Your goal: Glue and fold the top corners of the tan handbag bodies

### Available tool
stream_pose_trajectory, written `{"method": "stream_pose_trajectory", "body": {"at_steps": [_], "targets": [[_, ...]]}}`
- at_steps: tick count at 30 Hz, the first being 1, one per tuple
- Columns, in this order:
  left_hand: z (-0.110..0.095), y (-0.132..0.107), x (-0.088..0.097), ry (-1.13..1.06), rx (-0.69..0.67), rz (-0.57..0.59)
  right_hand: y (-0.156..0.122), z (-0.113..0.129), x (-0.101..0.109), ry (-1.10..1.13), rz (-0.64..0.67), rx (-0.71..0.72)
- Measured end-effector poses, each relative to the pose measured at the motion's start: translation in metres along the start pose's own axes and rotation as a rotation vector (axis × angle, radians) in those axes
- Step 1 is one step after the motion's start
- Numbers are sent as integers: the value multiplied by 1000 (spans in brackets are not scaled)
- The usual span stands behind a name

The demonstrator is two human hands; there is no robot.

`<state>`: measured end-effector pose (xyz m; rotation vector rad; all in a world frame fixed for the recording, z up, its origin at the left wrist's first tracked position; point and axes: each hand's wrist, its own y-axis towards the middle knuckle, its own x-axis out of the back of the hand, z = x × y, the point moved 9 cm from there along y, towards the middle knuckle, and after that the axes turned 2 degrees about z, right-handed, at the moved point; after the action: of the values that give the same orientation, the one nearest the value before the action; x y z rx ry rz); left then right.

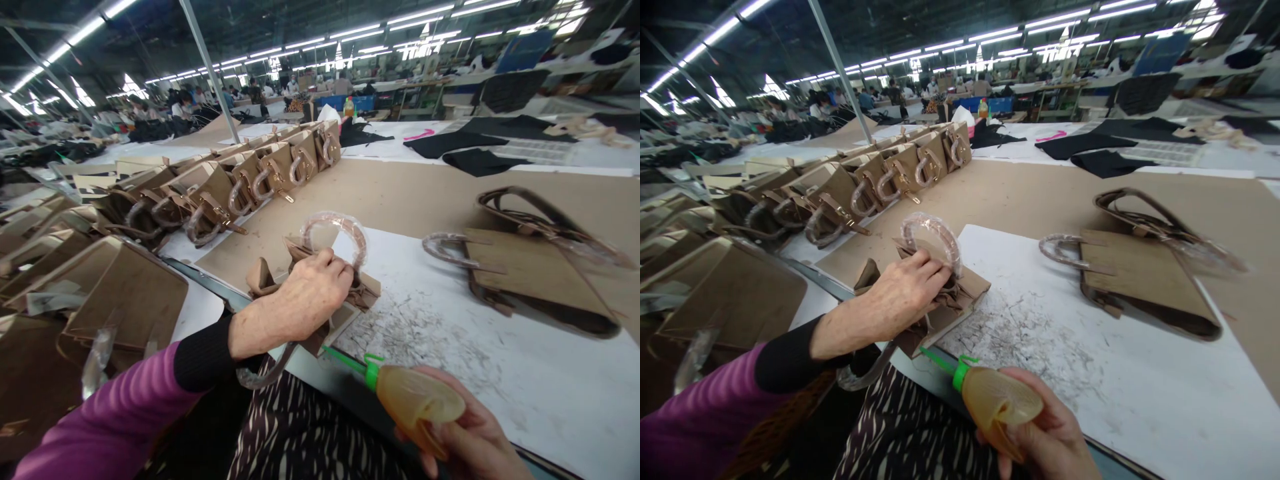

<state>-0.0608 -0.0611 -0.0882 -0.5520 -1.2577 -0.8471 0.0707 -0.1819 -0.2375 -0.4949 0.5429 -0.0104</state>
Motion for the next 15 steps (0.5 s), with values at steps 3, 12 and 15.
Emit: {"method": "stream_pose_trajectory", "body": {"at_steps": [3, 12, 15], "targets": [[3, 3, 2, 3, 5, 17, 5, 16, 5, -26, -60, 102], [7, 9, 8, -28, -16, 8, 24, 39, 7, -179, 58, 161], [10, 10, 9, -33, -14, 26, 27, 46, 12, -254, 55, 169]]}}
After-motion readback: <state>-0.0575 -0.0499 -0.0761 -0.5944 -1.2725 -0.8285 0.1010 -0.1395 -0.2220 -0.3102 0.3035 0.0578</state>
